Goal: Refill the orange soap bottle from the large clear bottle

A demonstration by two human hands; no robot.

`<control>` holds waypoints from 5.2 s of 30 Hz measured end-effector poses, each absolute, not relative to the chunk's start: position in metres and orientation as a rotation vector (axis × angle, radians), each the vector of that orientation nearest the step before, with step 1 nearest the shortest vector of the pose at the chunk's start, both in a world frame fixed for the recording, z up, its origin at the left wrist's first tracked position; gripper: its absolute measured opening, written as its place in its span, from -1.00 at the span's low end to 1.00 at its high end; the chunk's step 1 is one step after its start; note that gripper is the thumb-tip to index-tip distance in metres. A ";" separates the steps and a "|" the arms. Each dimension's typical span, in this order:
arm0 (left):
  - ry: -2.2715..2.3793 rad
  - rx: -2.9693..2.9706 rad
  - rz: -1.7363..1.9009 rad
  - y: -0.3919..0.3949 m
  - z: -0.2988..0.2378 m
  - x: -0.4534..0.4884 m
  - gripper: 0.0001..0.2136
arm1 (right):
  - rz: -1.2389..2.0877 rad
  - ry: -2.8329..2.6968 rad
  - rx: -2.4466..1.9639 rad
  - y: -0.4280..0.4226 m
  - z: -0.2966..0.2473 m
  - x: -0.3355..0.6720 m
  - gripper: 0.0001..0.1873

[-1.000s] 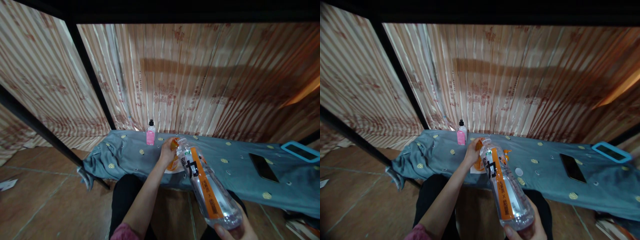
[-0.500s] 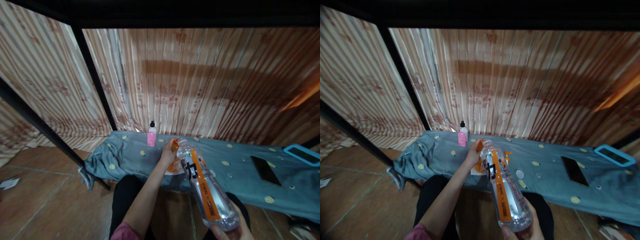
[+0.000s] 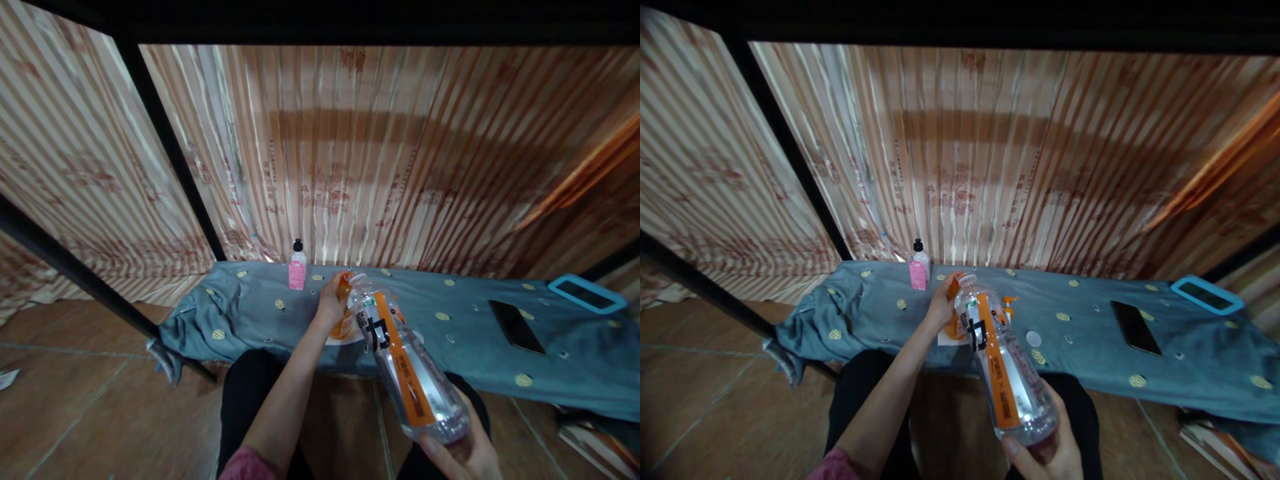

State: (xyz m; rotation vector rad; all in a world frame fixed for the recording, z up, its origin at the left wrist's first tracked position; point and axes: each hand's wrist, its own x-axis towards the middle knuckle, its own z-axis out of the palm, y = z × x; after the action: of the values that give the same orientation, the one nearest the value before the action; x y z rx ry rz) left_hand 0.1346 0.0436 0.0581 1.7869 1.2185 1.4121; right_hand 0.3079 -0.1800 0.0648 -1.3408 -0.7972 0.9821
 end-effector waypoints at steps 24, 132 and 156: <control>1.220 1.879 1.396 0.049 0.060 0.135 -0.73 | 1.004 -0.781 -1.216 -0.172 0.079 0.311 -0.20; 1.225 1.904 1.515 0.039 0.055 0.146 -0.83 | 0.782 -0.811 -1.536 -0.181 0.086 0.294 -0.14; 1.207 1.956 1.525 0.041 0.052 0.146 -0.82 | 0.784 -0.814 -1.563 -0.183 0.085 0.295 -0.12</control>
State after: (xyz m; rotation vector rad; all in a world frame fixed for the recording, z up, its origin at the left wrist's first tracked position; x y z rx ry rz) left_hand 0.1456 0.0412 0.0523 1.9563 1.2066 1.5254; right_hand 0.2952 -0.1828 0.0851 -1.5629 -0.8137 0.7842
